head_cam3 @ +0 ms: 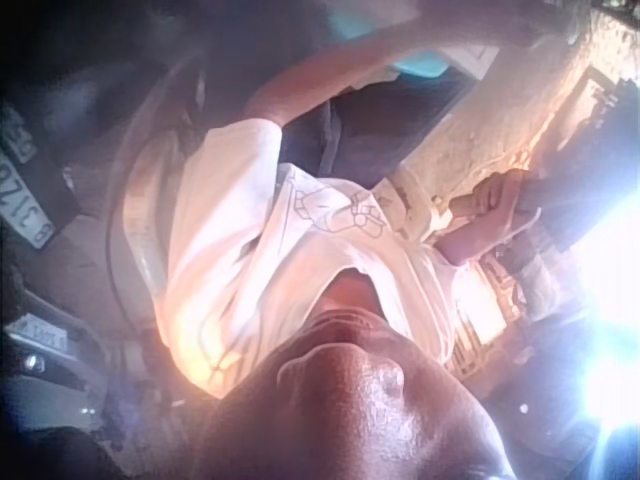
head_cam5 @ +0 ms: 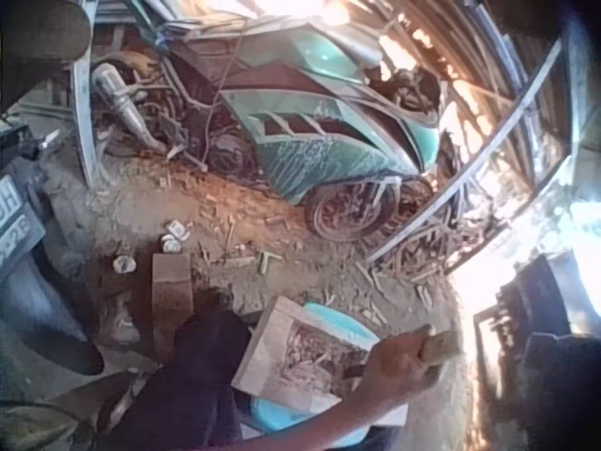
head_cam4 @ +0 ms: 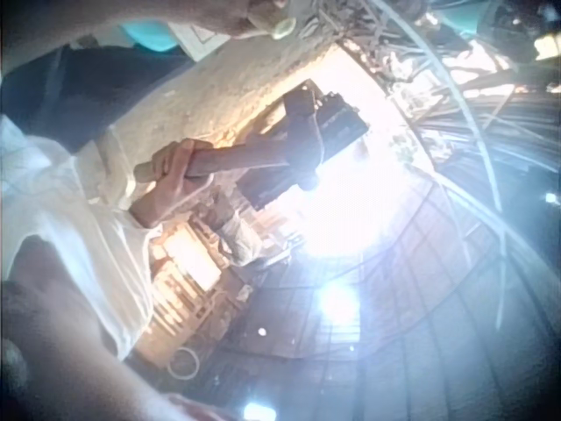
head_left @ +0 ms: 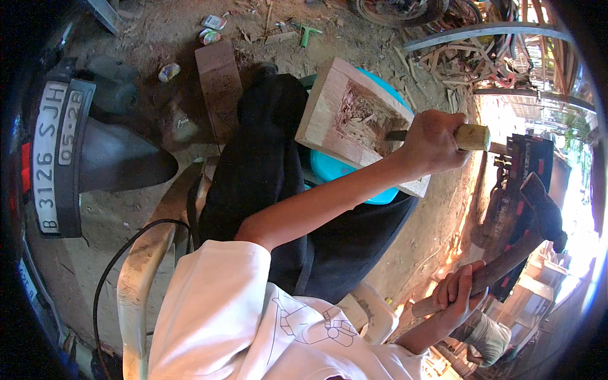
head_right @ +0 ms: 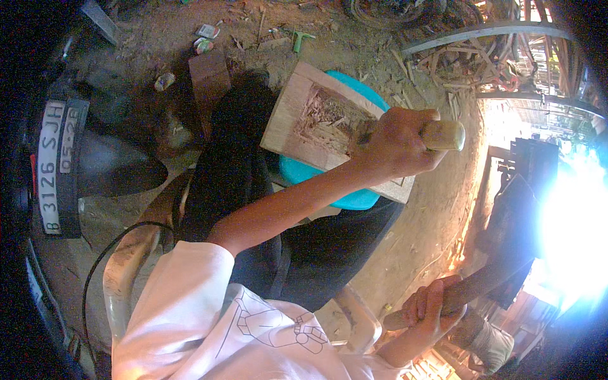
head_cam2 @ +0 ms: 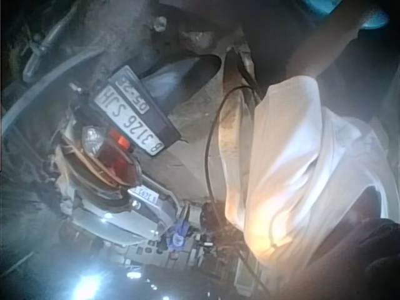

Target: The person carves a rectangular wooden block using a chisel and hammer. They repeatedly strike the chisel to remove wood shavings and deepen a recessed area on the block's surface.

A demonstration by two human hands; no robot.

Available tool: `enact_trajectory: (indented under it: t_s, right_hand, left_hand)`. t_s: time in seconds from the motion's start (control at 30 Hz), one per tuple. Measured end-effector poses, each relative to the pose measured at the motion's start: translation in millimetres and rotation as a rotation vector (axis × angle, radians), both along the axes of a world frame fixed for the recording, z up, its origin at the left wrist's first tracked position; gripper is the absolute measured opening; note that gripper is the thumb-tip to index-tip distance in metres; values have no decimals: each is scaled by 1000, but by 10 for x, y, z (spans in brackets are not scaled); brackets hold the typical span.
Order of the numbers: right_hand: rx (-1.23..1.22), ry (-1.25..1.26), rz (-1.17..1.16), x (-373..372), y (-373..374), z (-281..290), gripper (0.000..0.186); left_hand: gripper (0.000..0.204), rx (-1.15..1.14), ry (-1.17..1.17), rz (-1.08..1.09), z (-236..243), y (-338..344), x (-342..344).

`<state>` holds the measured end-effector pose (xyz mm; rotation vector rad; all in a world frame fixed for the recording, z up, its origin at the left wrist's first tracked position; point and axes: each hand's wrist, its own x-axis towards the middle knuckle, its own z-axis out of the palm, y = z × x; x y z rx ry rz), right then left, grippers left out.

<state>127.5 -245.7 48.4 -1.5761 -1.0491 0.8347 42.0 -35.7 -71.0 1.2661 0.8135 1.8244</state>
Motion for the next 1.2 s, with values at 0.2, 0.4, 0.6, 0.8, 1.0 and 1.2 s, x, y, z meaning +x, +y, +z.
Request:
enact_trajectory:
  t_s: [0.2,0.4,0.6,0.8,1.0,1.2]
  right_hand:
    - [8,-91,-78,55,6,54,17]
    - [124,-131,37,109,55,282,14]
    - [-240,-395,-41,39,280,134,9]
    - [-89,-477,-316,-111,310,403,8]
    - [-352,-392,-89,23,387,179,13]
    - [-138,-278,-170,-17,288,560,10]
  left_hand:
    - [18,-20,69,-12,-12,8,63]
    - [22,-15,37,-77,-5,1,56]
    - [21,-12,91,-74,14,8,-14]
    - [22,6,78,-70,12,-34,-4]
    - [20,27,118,-35,-41,-23,-10]
    - [21,28,111,-60,-18,-46,33]
